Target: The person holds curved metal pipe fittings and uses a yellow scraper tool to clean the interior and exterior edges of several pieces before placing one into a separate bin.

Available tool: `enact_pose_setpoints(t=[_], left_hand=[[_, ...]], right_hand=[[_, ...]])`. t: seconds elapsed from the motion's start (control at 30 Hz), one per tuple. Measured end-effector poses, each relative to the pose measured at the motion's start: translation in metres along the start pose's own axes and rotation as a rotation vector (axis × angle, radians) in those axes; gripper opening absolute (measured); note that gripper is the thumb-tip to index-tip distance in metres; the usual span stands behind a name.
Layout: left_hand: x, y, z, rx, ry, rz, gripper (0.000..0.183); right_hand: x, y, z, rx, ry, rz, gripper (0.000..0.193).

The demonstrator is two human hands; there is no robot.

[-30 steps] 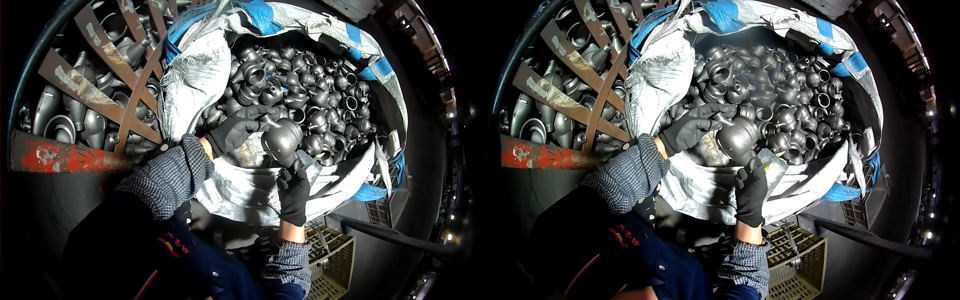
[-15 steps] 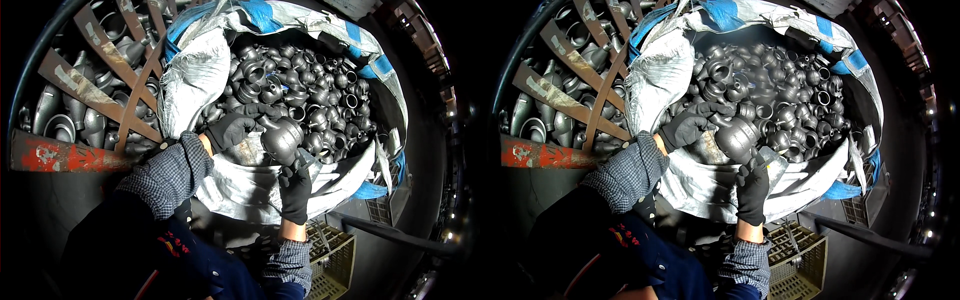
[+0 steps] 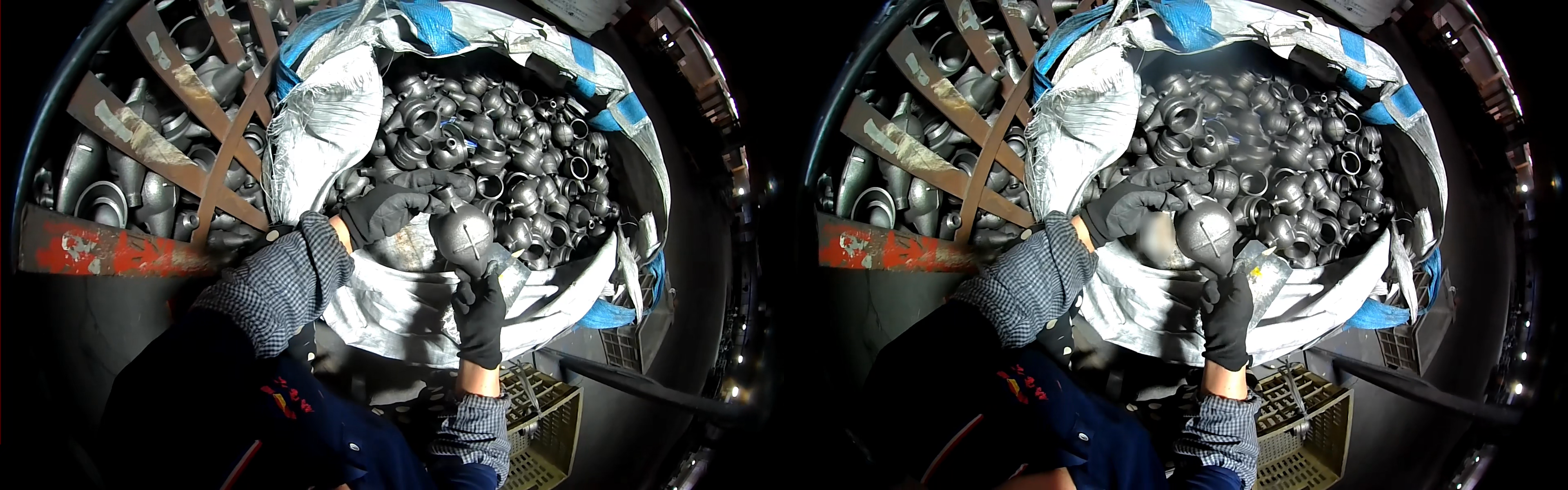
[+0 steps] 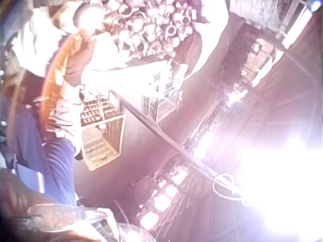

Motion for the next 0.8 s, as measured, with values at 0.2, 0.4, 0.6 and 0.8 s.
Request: enact_pose_setpoints(t=[0.2, 0.4, 0.6, 0.8], left_hand=[[-0.013, 0.002, -0.004, 0.058, 0.036, 0.193, 0.043], [-0.031, 0.002, -0.01, 0.026, 0.007, 0.302, 0.04], [-0.022, 0.002, -0.011, -0.131, 0.049, 0.583, 0.023], [-0.024, 0.001, -0.014, -0.134, 0.078, 0.583, 0.023]], right_hand=[[0.02, -0.007, -0.013, -0.047, -0.1, 0.002, 0.035], [0.017, -0.011, -0.018, -0.303, -0.539, -0.041, 0.019], [0.019, -0.016, -0.02, -1.082, -1.565, 0.163, 0.028], [0.033, -0.024, -0.025, -0.121, -0.669, 0.219, 0.025]])
Point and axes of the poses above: each hand's wrist, its own y-axis towards the middle knuckle, its own x-axis out of the palm, z = x × y, the point moved 2 cm from there along y, towards the middle knuckle, and after that the axes turned 12 degrees about -y, right-handed, at the moved point
